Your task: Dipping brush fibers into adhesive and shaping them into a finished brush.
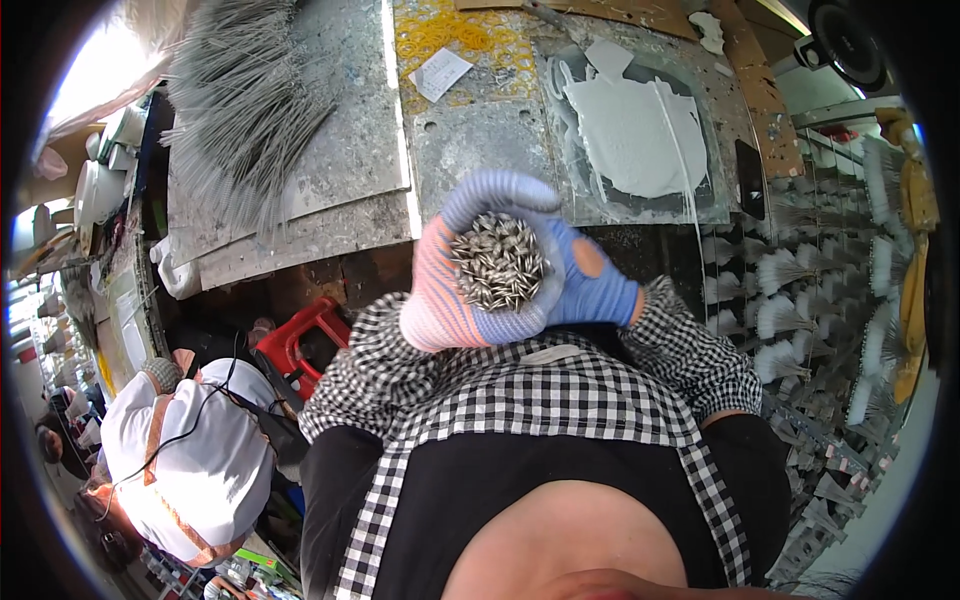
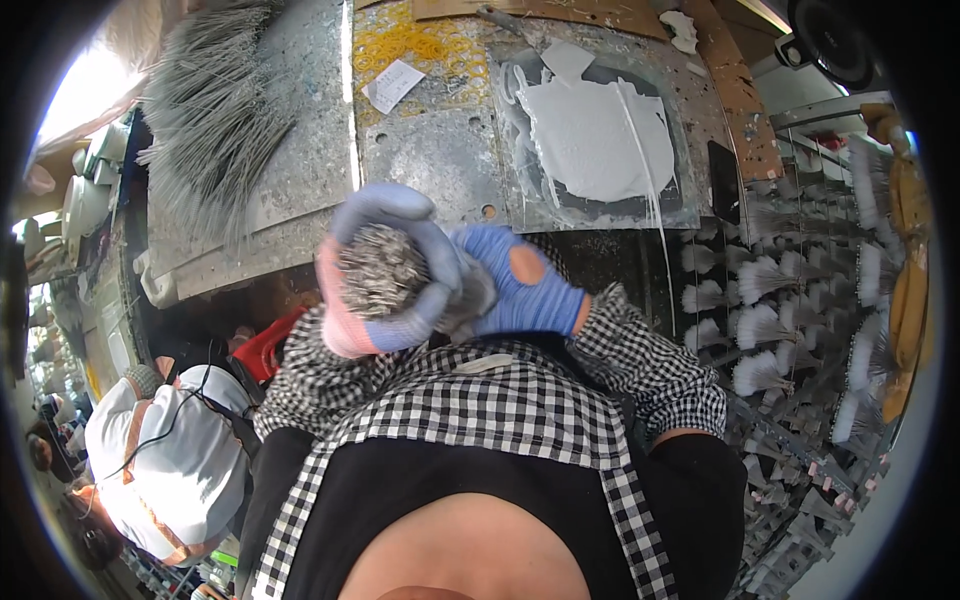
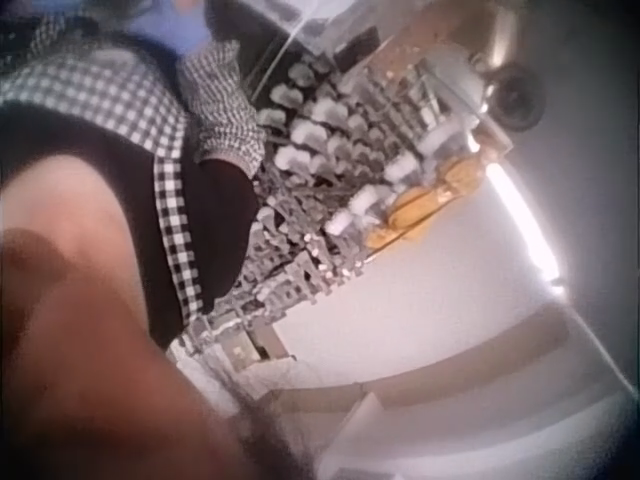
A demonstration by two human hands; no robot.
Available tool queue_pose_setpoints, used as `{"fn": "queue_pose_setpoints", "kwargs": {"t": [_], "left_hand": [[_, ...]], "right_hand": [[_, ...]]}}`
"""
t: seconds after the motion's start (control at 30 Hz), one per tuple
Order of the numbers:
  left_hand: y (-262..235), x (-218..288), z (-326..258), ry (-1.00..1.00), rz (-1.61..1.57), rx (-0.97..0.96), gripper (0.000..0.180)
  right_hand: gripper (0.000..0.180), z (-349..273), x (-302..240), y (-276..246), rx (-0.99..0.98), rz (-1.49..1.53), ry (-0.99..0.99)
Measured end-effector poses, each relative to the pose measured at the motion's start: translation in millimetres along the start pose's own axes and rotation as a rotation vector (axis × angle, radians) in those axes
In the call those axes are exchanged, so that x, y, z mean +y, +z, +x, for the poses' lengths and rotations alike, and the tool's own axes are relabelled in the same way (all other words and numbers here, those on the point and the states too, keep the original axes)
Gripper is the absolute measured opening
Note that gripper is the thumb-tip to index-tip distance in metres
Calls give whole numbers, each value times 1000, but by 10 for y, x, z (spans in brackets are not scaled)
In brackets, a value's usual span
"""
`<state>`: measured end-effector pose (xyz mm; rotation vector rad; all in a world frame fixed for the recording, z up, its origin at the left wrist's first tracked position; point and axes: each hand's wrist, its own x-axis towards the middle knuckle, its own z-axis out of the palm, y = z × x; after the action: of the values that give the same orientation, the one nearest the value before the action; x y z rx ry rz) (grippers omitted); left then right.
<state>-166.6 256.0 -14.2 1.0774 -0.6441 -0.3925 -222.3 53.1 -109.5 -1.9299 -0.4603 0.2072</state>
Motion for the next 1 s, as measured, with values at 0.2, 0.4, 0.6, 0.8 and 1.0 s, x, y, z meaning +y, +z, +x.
{"fn": "queue_pose_setpoints", "kwargs": {"t": [0.2,0.4,0.6,0.8,1.0], "left_hand": [[-74,201,579,585,562,58,64],[-243,-168,837,359,551,375,45],[-282,-272,785,292,672,486,27],[-308,-556,860,207,649,638,12],[-61,-310,831,248,610,487,29]], "right_hand": [[104,734,76,-338,251,-224,-115],[99,1079,516,133,414,-185,-211],[96,1014,657,157,444,-364,-79],[83,1094,397,105,582,-395,-254],[58,1231,-20,-268,255,146,-212]]}}
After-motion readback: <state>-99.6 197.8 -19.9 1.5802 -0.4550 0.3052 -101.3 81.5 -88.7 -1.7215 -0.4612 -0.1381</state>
